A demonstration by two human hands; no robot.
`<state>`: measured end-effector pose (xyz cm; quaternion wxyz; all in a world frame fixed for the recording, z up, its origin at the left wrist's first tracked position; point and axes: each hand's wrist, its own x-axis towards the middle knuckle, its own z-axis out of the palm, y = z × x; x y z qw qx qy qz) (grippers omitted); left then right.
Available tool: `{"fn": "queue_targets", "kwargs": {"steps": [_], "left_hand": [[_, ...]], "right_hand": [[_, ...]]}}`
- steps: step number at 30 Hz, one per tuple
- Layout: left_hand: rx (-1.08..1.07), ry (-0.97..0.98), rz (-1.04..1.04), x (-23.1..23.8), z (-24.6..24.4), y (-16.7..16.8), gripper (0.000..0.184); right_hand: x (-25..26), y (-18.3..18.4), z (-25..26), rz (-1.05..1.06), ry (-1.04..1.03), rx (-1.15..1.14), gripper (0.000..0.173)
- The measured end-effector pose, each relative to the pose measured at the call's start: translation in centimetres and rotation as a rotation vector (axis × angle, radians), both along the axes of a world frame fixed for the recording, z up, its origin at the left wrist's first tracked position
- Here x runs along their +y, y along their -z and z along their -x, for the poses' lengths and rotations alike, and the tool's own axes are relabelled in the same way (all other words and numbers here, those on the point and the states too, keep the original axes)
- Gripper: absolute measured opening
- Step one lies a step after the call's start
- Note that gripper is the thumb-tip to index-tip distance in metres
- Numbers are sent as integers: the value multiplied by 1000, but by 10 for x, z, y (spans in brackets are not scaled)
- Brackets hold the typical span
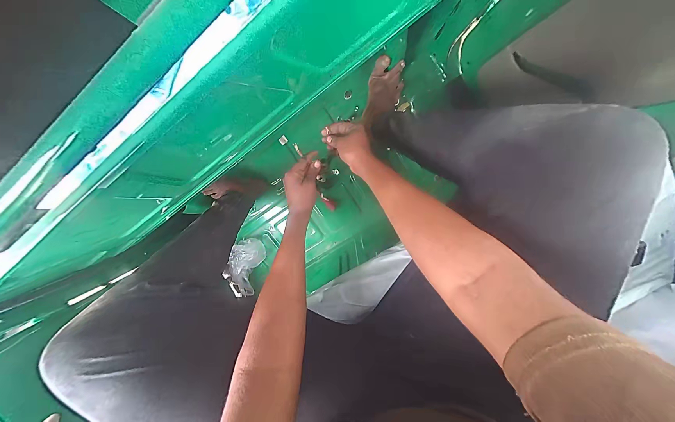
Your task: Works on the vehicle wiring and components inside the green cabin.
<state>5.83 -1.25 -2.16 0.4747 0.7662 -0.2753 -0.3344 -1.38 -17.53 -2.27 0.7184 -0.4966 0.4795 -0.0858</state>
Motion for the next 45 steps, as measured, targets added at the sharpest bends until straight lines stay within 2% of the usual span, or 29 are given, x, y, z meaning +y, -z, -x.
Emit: {"fn": "queue_targets", "kwargs": {"steps": [6,11,13,15,18,21,27,32,36,41,45], "left_hand": [[-4,-146,-14,-17,-6,10,34],[190,-457,105,-27,-8,19,44],[161,-415,59,-33,-12,21,40],[85,-289,-40,-39,-16,23,32],[-14,-183,-184,-47,-24,25,28],[13,-154,-248,-54,-30,26,26],[290,-207,-120,-57,-23,24,26],[422,-255,-70,-59,-17,26,26],[431,-260,-40,-59,-15,28,22],[368,-254,-6,-61,-14,33,22],[306,-212,21,-63,-14,36,20]], "right_hand": [[-4,17,4,219,-174,-25,15],[-6,18,9,163,-191,43,24],[-9,16,7,130,-171,78,25],[-11,18,6,141,-173,92,16],[-10,23,6,164,-218,76,11],[-7,26,6,147,-199,59,12],[-12,28,7,97,-101,124,27],[-9,26,7,115,-144,58,22],[-6,30,7,137,-152,33,18],[-7,28,8,114,-152,49,23],[-8,31,9,127,-143,32,21]]}}
